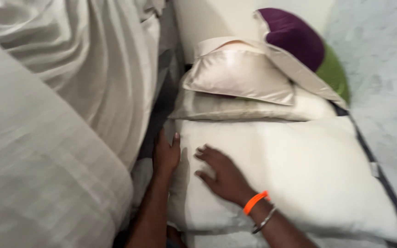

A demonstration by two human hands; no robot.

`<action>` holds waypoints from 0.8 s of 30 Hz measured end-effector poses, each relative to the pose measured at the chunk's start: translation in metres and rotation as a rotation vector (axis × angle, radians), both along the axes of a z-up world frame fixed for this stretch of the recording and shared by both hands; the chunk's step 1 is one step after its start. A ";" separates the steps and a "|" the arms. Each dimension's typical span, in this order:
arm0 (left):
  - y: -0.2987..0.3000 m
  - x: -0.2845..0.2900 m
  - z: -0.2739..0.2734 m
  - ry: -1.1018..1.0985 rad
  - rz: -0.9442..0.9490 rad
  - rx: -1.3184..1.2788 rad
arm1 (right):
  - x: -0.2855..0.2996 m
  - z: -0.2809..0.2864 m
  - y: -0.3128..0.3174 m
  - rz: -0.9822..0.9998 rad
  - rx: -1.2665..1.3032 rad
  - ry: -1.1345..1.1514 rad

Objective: The person arranges several pillows on a narrow bed. They insert a pillow into a white pillowcase, smooth the fabric, and stack multiple pillows including a two-toned purple and green pillow and a satin pillow. The person adjusts the pillows and opens the zipper on the satin pillowcase.

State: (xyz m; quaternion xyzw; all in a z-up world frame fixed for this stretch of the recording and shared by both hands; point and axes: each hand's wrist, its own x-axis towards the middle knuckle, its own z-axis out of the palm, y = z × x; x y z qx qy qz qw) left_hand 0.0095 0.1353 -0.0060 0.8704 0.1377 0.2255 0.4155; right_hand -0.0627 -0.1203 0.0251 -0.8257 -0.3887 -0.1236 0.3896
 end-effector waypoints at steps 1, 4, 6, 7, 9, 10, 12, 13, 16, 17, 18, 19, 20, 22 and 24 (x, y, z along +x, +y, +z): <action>-0.059 -0.027 0.036 -0.049 -0.094 -0.062 | 0.004 0.006 -0.020 -0.092 0.005 -0.075; -0.091 -0.037 0.056 -0.116 -0.229 -0.111 | 0.019 0.015 -0.092 -0.323 0.017 -0.085; -0.097 -0.033 0.037 -0.151 -0.276 -0.045 | 0.017 0.016 -0.139 -0.440 0.047 -0.043; -0.099 -0.031 0.028 -0.185 -0.301 0.027 | 0.017 0.016 -0.160 -0.536 0.084 0.004; -0.100 -0.026 0.010 -0.121 -0.303 0.110 | 0.016 0.002 -0.203 -0.625 0.069 0.001; -0.101 -0.023 0.001 -0.051 -0.295 0.194 | 0.017 -0.006 -0.223 -0.707 0.055 0.005; -0.099 -0.017 -0.012 0.145 -0.274 0.221 | 0.026 -0.041 -0.251 -0.824 -0.023 0.052; -0.100 -0.014 -0.019 0.343 -0.249 0.249 | 0.029 -0.060 -0.265 -0.942 -0.101 0.103; -0.109 -0.021 -0.014 0.625 -0.229 0.225 | 0.039 -0.079 -0.274 -0.969 -0.375 0.086; -0.111 -0.020 -0.017 0.619 -0.230 0.225 | 0.039 -0.077 -0.270 -0.971 -0.373 0.080; -0.112 -0.020 -0.020 0.652 -0.217 0.240 | 0.039 -0.075 -0.265 -0.985 -0.403 0.149; -0.113 -0.020 -0.023 0.686 -0.202 0.256 | 0.039 -0.073 -0.259 -0.998 -0.431 0.219; -0.111 -0.018 -0.029 0.681 -0.201 0.257 | 0.040 -0.075 -0.257 -0.999 -0.428 0.215; -0.110 -0.016 -0.040 0.654 -0.190 0.302 | 0.039 -0.080 -0.254 -1.006 -0.515 0.243; -0.111 -0.014 -0.041 0.630 -0.195 0.304 | 0.039 -0.078 -0.254 -1.015 -0.522 0.251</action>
